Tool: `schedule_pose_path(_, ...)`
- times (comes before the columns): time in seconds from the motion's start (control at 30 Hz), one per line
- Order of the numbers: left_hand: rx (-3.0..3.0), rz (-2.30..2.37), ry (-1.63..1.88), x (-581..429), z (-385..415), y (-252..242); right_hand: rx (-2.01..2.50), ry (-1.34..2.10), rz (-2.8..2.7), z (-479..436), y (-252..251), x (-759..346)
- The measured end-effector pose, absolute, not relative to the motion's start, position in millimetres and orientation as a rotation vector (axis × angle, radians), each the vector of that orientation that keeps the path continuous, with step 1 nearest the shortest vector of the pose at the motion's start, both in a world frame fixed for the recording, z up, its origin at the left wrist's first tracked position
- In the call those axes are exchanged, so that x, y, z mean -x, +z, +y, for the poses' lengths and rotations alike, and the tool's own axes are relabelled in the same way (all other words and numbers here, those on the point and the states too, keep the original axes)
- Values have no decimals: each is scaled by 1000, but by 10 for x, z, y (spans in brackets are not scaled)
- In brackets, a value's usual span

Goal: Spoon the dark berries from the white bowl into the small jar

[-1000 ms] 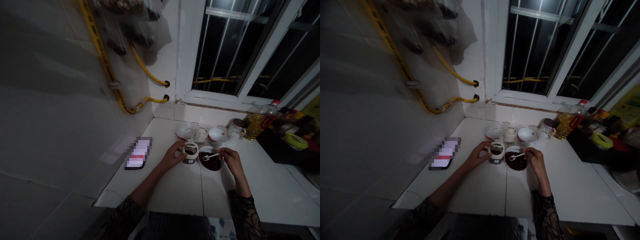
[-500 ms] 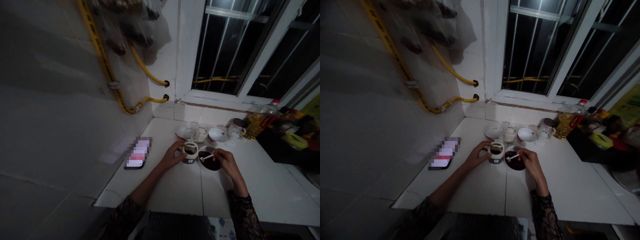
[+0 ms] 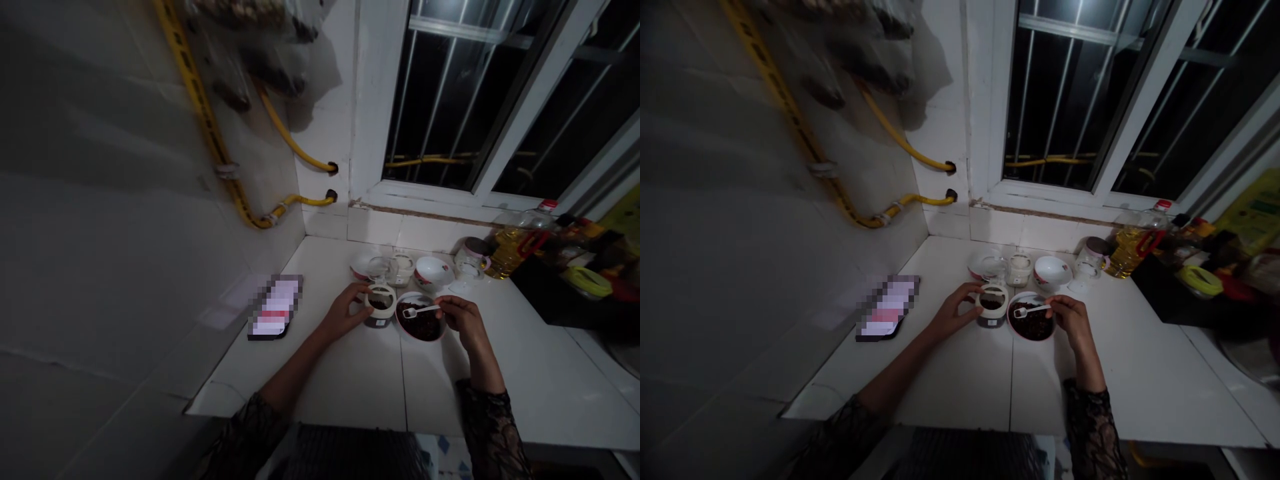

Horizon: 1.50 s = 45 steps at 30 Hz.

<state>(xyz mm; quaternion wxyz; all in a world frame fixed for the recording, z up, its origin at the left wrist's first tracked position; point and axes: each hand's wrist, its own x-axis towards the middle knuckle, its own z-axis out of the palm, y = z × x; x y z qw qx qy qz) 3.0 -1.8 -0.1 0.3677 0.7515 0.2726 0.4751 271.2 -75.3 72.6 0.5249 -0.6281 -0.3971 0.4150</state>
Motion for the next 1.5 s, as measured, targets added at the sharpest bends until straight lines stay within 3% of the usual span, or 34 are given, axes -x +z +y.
schedule_pose_path(0.47,-1924,694,1219,-26,-25,11,1326,918,-907,-726,658,-2651)
schedule_pose_path(0.73,-1940,692,1218,-16,-12,-20,1219,270,-1589,-828,588,-2203)
schedule_pose_path(0.87,-1944,689,1215,-13,-22,-11,1185,124,-1760,-846,554,-2236)
schedule_pose_path(1.03,-1943,677,1221,-17,-31,15,1427,145,-1411,-836,586,-2565)
schedule_pose_path(1.23,-1937,685,1218,-20,-13,-17,1713,293,-1512,-770,559,-2681)
schedule_pose_path(1.5,-1936,702,1196,-13,-33,12,1635,644,-1331,-736,559,-2657)
